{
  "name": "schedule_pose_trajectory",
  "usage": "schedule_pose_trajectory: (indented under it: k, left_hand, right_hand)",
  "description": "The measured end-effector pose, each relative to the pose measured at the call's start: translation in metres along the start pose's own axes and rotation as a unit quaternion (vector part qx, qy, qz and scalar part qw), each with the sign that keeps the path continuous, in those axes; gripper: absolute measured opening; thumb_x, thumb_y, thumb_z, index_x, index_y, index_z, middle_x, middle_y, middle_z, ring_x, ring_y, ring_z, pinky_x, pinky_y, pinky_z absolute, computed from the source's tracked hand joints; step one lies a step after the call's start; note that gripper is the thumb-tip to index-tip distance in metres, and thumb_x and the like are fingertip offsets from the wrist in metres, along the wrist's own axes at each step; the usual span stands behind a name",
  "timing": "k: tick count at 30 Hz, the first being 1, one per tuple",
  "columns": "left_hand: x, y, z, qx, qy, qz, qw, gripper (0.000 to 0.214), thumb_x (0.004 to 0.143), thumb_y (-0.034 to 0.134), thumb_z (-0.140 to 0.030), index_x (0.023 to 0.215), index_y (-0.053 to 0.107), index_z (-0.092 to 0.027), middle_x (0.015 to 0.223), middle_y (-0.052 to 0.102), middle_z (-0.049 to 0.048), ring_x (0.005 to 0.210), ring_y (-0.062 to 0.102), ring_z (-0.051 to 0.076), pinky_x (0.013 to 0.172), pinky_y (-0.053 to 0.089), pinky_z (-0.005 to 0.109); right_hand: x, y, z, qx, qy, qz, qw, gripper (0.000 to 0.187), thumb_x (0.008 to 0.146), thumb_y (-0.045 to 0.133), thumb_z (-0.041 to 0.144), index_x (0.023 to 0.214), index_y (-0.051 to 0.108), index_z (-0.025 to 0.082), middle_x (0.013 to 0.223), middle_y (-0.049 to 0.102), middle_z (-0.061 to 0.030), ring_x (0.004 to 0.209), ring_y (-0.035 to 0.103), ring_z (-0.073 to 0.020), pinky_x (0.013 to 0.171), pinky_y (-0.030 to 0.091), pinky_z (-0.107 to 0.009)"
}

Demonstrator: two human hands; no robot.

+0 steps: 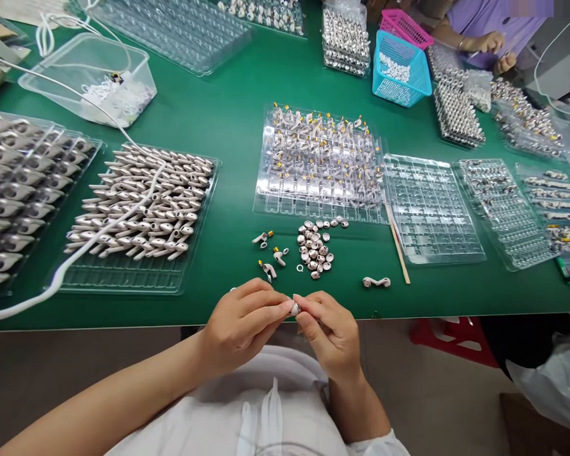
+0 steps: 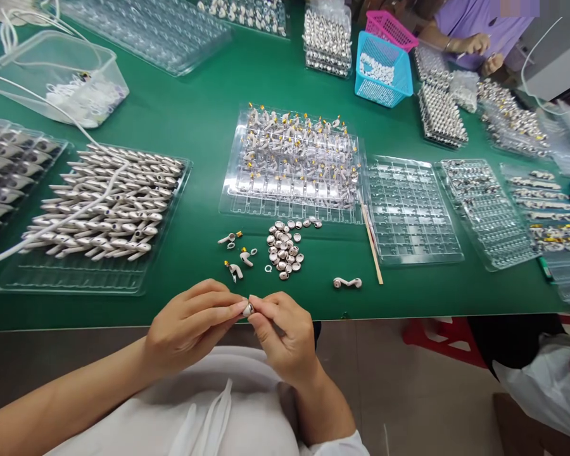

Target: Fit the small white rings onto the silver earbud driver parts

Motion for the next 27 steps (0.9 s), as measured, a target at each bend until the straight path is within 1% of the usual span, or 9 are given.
schedule_pose_trajectory:
  k: [2,5,8,12,18,21,27]
  left_hand:
    - [0.0003,-0.0001,-0.0009,0.003,0.01,0.001,1.0,0.017,0.088,0.057,-0.006,0.102,0.063,-0.014,0.085,0.073,0.009,0.071,0.065,0.014,0.065,0.054,0.029]
    - [-0.0005,-0.0001,-0.0025,0.001,0.025,-0.006,1.0,0.018,0.086,0.058,-0.003,0.102,0.063,-0.011,0.084,0.073,0.0106,0.071,0.064,0.015,0.063,0.054,0.029]
    - [-0.0019,0.0011,-0.003,0.0,0.03,-0.004,1.0,0.02,0.085,0.059,-0.002,0.102,0.063,-0.009,0.085,0.072,0.012,0.071,0.063,0.015,0.063,0.054,0.03]
    - [-0.0017,0.0027,-0.0031,0.005,0.03,0.003,1.0,0.02,0.085,0.058,-0.002,0.103,0.063,-0.01,0.086,0.072,0.0117,0.072,0.061,0.016,0.063,0.053,0.03]
    - [-0.0005,0.0041,-0.0032,-0.023,0.009,0.006,1.0,0.022,0.081,0.059,0.002,0.1,0.062,-0.009,0.084,0.071,0.012,0.069,0.059,0.016,0.061,0.051,0.031]
    - [0.0003,0.005,-0.0033,-0.031,-0.008,0.008,0.999,0.022,0.08,0.06,0.003,0.097,0.062,-0.01,0.083,0.072,0.0113,0.067,0.06,0.016,0.061,0.05,0.03]
    - [0.0017,0.0051,-0.0035,-0.039,-0.024,-0.009,0.999,0.022,0.08,0.06,0.004,0.097,0.06,-0.011,0.081,0.072,0.0105,0.064,0.063,0.015,0.06,0.048,0.029]
  right_hand:
    - [0.0,-0.0011,-0.0014,0.01,0.015,0.01,1.0,0.032,0.089,0.06,0.013,0.117,0.068,0.025,0.088,0.065,-0.0039,0.077,0.063,-0.0139,0.066,0.054,-0.027]
    - [0.0006,-0.0024,-0.002,0.01,0.017,0.012,1.0,0.031,0.087,0.063,0.014,0.115,0.069,0.025,0.088,0.065,-0.0033,0.076,0.062,-0.0135,0.067,0.053,-0.026]
    - [0.0003,-0.0029,-0.0022,0.004,0.009,0.009,1.0,0.031,0.086,0.064,0.013,0.115,0.069,0.025,0.088,0.066,-0.0035,0.076,0.062,-0.0138,0.067,0.053,-0.027]
    - [-0.0008,-0.0026,-0.0016,0.0,-0.015,0.002,1.0,0.033,0.085,0.063,0.01,0.115,0.069,0.025,0.088,0.067,-0.0037,0.077,0.063,-0.0142,0.067,0.053,-0.027]
    - [-0.0001,-0.0021,0.0016,-0.014,-0.045,-0.017,0.999,0.037,0.084,0.063,0.007,0.117,0.068,0.025,0.087,0.066,-0.0042,0.077,0.064,-0.0147,0.065,0.055,-0.027]
    - [0.0008,-0.0022,0.0049,-0.029,-0.063,-0.02,0.997,0.038,0.084,0.063,0.006,0.117,0.068,0.025,0.088,0.067,-0.0048,0.077,0.064,-0.0148,0.064,0.056,-0.027]
    - [-0.0001,-0.0008,0.0063,-0.056,-0.096,-0.028,0.993,0.04,0.085,0.063,0.007,0.12,0.066,0.025,0.087,0.068,-0.0051,0.076,0.065,-0.0149,0.064,0.057,-0.027]
Point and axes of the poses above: each hand's wrist, its own x-axis towards the middle knuckle, its own y-axis out of the palm, z = x × y, the point moved 4 cm from there along x, towards the middle knuckle
